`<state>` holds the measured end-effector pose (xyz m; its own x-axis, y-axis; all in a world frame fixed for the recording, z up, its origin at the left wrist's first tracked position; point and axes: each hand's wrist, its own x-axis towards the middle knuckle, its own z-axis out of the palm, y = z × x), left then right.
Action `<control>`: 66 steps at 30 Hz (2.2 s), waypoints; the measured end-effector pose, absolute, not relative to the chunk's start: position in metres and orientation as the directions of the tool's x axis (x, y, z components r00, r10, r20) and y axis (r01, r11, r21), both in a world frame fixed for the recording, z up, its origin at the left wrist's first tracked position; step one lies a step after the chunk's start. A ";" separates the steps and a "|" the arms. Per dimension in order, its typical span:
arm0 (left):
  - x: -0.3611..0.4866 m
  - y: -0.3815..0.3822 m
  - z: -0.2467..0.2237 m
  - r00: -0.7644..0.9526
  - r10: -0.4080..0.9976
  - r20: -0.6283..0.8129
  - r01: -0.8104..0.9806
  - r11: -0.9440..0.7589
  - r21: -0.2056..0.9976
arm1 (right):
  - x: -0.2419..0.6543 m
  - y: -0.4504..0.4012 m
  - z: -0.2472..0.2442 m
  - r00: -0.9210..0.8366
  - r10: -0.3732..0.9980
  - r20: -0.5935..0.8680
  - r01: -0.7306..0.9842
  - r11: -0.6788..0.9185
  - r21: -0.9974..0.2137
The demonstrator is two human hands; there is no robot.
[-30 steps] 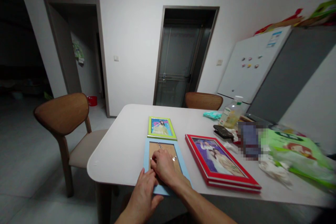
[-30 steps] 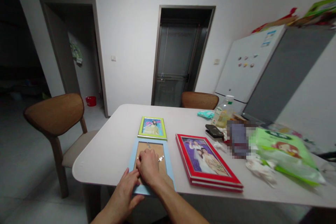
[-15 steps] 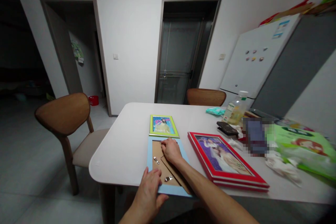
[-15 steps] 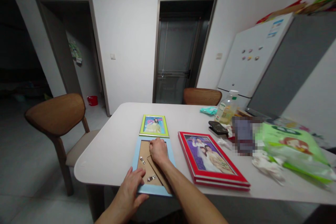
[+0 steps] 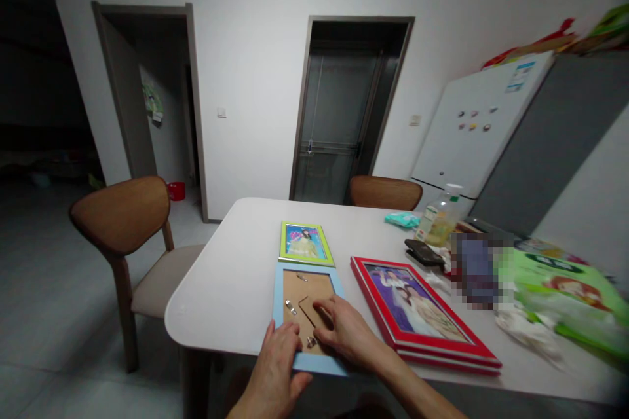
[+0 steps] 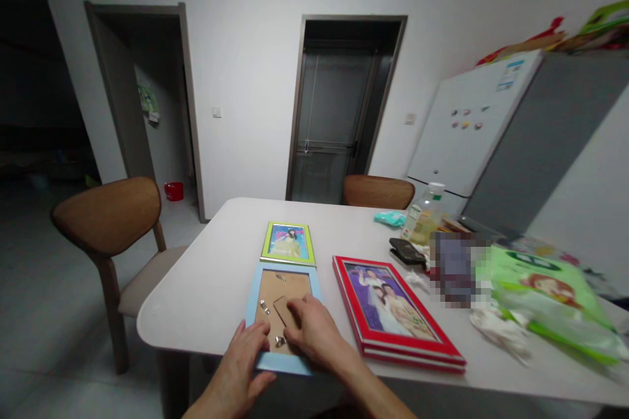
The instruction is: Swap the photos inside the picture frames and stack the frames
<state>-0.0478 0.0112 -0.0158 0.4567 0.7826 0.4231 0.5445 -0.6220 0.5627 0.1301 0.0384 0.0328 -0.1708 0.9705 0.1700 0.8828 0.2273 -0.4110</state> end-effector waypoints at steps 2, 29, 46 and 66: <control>-0.048 0.010 -0.011 0.402 0.822 0.403 0.502 -0.566 0.654 | 0.129 0.037 0.035 -0.149 0.971 0.187 0.874 0.218 -0.434; -0.157 0.065 0.016 -0.104 0.994 -0.016 0.279 0.044 0.959 | 0.159 0.052 0.015 0.120 0.977 0.178 0.956 -0.065 -0.285; -0.011 0.019 0.041 0.365 0.815 0.450 0.469 -0.578 0.668 | 0.149 0.037 0.063 0.129 0.987 -0.094 -0.015 -0.093 -0.996; -0.112 0.026 0.011 0.037 0.903 0.429 0.754 -0.307 0.581 | 0.171 0.059 0.011 0.141 0.971 0.194 0.932 -0.064 -0.356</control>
<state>-0.1115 0.0255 0.0114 0.0369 0.9026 0.4288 0.7536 -0.3070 0.5813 0.1712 0.0592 0.0110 0.1407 0.9708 0.1945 0.9322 -0.0637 -0.3563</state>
